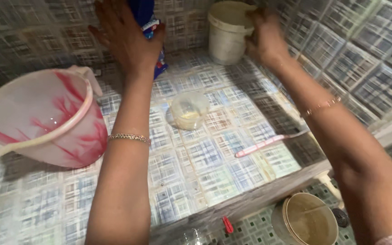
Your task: The person washes a small object under a tap, then organizes bathroom items on a tiled shelf. They move a pink pitcher, a toothbrush, a small cup, a blue detergent bottle, and a yellow soap dispenser, placing them in different positions on the shelf.
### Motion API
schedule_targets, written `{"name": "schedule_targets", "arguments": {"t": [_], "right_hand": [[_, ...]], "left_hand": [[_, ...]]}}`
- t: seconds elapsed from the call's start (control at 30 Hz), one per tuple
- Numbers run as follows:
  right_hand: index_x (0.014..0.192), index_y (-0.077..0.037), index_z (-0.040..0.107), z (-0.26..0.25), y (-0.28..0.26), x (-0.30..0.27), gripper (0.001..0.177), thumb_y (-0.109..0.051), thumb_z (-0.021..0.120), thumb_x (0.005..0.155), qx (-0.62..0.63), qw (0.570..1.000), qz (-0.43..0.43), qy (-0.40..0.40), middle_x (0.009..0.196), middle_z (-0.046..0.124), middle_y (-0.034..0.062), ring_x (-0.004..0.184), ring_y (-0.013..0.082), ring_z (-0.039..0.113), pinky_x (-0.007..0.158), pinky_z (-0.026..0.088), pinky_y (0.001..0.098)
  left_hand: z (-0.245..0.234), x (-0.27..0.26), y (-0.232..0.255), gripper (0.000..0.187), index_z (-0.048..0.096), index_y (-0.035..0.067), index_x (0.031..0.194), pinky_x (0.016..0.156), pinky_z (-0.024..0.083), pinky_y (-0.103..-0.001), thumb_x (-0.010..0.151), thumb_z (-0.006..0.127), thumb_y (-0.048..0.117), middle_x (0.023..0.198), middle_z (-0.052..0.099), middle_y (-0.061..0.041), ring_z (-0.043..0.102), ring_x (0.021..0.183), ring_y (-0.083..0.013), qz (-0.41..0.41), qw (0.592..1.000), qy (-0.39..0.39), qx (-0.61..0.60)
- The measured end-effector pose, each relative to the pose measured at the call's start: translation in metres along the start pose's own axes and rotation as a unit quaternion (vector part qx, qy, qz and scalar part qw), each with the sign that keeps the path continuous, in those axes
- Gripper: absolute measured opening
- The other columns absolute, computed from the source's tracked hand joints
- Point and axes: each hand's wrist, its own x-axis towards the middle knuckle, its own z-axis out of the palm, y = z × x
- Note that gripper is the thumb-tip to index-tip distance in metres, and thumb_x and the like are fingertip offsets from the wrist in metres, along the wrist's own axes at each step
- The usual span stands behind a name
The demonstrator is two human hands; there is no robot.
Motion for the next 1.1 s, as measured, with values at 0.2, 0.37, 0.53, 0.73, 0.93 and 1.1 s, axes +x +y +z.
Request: {"name": "schedule_targets", "arguments": {"t": [0.2,0.37,0.53,0.73,0.93,1.1], "right_hand": [[0.149,-0.008,0.044,0.000,-0.094,-0.092,0.090,-0.036,0.085,0.073,0.272,0.883,-0.159,-0.347,0.149,0.048,0.0216,0.131,0.0387,0.050,0.104,0.048,0.0495],[0.102,-0.003,0.076,0.020,-0.095,-0.121,0.037,-0.034,0.085,0.084,0.235,0.941,-0.149,-0.195,0.136,0.066,0.0227,0.117,0.0324,0.070,0.094,0.056,0.0439],[0.117,-0.004,0.071,0.008,-0.014,-0.070,0.038,-0.036,0.072,0.095,-0.002,0.990,0.032,-0.136,0.106,0.076,0.0199,0.083,0.0306,0.079,0.077,0.061,0.0435],[0.098,0.000,0.076,0.034,0.010,-0.058,0.050,-0.048,0.082,0.086,-0.076,0.991,0.013,-0.113,0.098,0.074,0.0250,0.092,0.0392,0.071,0.082,0.057,0.0486],[0.103,-0.005,0.076,0.031,-0.005,-0.052,0.045,-0.046,0.080,0.086,0.097,0.983,0.032,-0.153,0.102,0.077,0.0174,0.095,0.0309,0.074,0.087,0.056,0.0466],[0.102,-0.003,0.077,0.007,0.031,-0.064,0.042,-0.043,0.080,0.089,-0.079,0.985,0.076,-0.133,0.095,0.075,0.0220,0.091,0.0377,0.074,0.088,0.057,0.0487]], "left_hand": [[-0.007,-0.011,0.030,0.082,0.044,0.013,0.151,0.118,0.023,-0.068,0.084,0.086,0.036,0.156,0.036,-0.023,0.031,0.148,-0.0428,0.027,0.998,-0.013,-0.062],[-0.026,-0.024,0.036,0.073,0.051,0.012,0.143,0.110,0.029,-0.064,0.081,0.086,0.030,0.145,0.046,-0.021,0.038,0.140,-0.0418,0.038,0.994,-0.032,-0.099],[-0.047,-0.032,0.029,0.056,0.059,0.014,0.135,0.107,0.038,-0.058,0.086,0.081,0.026,0.135,0.056,-0.014,0.047,0.135,-0.0359,0.034,0.987,-0.092,-0.125],[-0.056,-0.046,0.029,0.054,0.062,0.009,0.126,0.100,0.039,-0.060,0.079,0.082,0.026,0.127,0.058,-0.019,0.049,0.127,-0.0393,0.046,0.987,-0.114,-0.102],[-0.071,-0.056,0.033,0.054,0.063,0.010,0.127,0.103,0.039,-0.057,0.080,0.083,0.030,0.126,0.060,-0.016,0.051,0.126,-0.0370,-0.004,0.975,-0.194,-0.107],[-0.090,-0.071,0.041,0.052,0.065,0.012,0.126,0.102,0.041,-0.054,0.079,0.081,0.029,0.129,0.061,-0.015,0.052,0.126,-0.0358,-0.011,0.962,-0.257,-0.091]]}}
